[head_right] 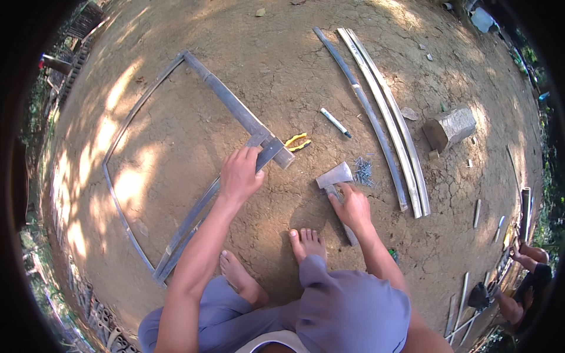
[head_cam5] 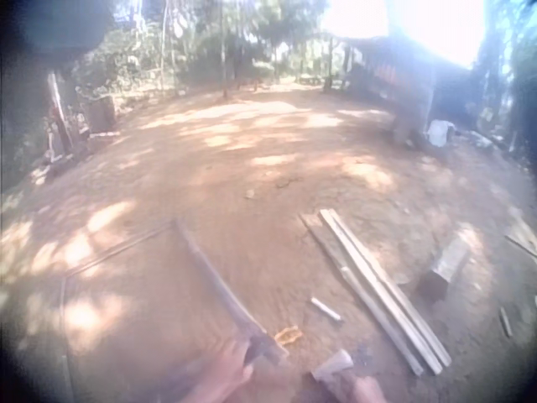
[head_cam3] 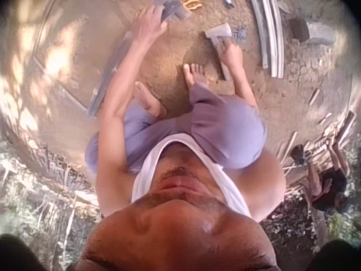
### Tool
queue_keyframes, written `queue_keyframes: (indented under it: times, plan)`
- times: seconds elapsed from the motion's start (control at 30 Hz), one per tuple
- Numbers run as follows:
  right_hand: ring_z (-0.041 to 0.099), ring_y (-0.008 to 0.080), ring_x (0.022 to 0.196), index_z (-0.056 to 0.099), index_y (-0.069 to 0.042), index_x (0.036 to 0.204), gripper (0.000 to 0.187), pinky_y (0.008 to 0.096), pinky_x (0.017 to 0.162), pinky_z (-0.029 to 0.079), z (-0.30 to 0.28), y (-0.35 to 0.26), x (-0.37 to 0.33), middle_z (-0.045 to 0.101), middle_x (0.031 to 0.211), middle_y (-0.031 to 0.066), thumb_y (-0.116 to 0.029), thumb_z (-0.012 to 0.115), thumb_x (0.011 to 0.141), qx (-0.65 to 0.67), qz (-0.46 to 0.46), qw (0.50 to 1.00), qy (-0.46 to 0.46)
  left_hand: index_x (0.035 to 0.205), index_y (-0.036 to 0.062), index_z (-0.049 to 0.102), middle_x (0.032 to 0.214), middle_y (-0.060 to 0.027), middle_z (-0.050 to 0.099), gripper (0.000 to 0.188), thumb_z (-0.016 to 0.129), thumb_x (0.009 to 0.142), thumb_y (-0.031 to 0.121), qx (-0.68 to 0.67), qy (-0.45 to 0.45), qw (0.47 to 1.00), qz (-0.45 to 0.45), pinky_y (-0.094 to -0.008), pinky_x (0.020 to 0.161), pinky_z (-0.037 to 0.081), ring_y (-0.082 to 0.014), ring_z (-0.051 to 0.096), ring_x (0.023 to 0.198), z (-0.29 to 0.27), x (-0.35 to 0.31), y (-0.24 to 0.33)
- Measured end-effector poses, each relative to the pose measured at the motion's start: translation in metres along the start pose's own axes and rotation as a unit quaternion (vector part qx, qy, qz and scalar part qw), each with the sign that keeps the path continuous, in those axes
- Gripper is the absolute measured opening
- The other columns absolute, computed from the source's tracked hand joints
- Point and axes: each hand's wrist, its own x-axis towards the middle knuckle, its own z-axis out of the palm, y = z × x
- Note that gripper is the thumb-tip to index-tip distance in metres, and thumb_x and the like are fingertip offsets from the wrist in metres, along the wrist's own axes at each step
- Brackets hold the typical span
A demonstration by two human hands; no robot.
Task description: The person builds a rectangular frame using bamboo strips by aligning them, securing joints with nails using an axe as a hammer, and trimming excess material.
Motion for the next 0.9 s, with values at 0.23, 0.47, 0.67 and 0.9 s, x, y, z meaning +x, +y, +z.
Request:
queue_keyframes:
  times: [0.23, 0.47, 0.67, 0.9]
  plan:
    - [0.071, 0.033, 0.093, 0.067, -0.005, 0.122, 0.041, 0.0429, 0.081, 0.056, -0.004, -0.053, 0.023, 0.073, 0.103, 0.0166, -0.028, 0.074, 0.088, 0.133, -0.041, 0.99, -0.012, 0.101, -0.0002, 0.066, 0.113, -0.0148, 0.069, 0.03, 0.066, 0.071, 0.002, -0.02, 0.144, 0.988, 0.053, -0.0441, 0.095, 0.052, -0.0317, 0.066, 0.106, -0.18, -0.01, 0.004]
    - [0.071, 0.0333, 0.089, 0.067, -0.003, 0.119, 0.038, 0.0429, 0.078, 0.056, 0.018, -0.075, 0.014, 0.072, 0.097, 0.0171, -0.026, 0.072, 0.089, 0.229, -0.091, 0.969, -0.031, 0.112, -0.0027, 0.068, 0.108, -0.008, 0.072, 0.034, 0.055, 0.08, -0.006, -0.092, 0.137, 0.986, -0.028, -0.0284, 0.087, 0.052, -0.0142, 0.067, 0.098, -0.294, -0.024, -0.02]
    - [0.071, 0.0328, 0.087, 0.067, -0.001, 0.121, 0.039, 0.0426, 0.077, 0.055, 0.017, -0.075, 0.001, 0.072, 0.096, 0.0174, -0.024, 0.072, 0.088, 0.244, -0.074, 0.964, -0.071, 0.115, -0.0036, 0.066, 0.099, -0.0013, 0.067, 0.033, 0.054, 0.084, -0.006, -0.112, 0.122, 0.986, -0.025, -0.0202, 0.073, 0.044, -0.0052, 0.058, 0.085, -0.327, -0.016, -0.025]
    - [0.069, 0.0338, 0.094, 0.065, -0.002, 0.121, 0.041, 0.0449, 0.081, 0.054, 0.018, -0.038, -0.002, 0.07, 0.101, 0.0173, -0.021, 0.075, 0.085, 0.168, -0.045, 0.985, -0.024, 0.115, -0.0022, 0.068, 0.11, -0.0059, 0.071, 0.034, 0.057, 0.084, -0.005, -0.113, 0.098, 0.989, -0.014, -0.0295, 0.095, 0.052, -0.012, 0.065, 0.1, -0.315, -0.014, -0.026]
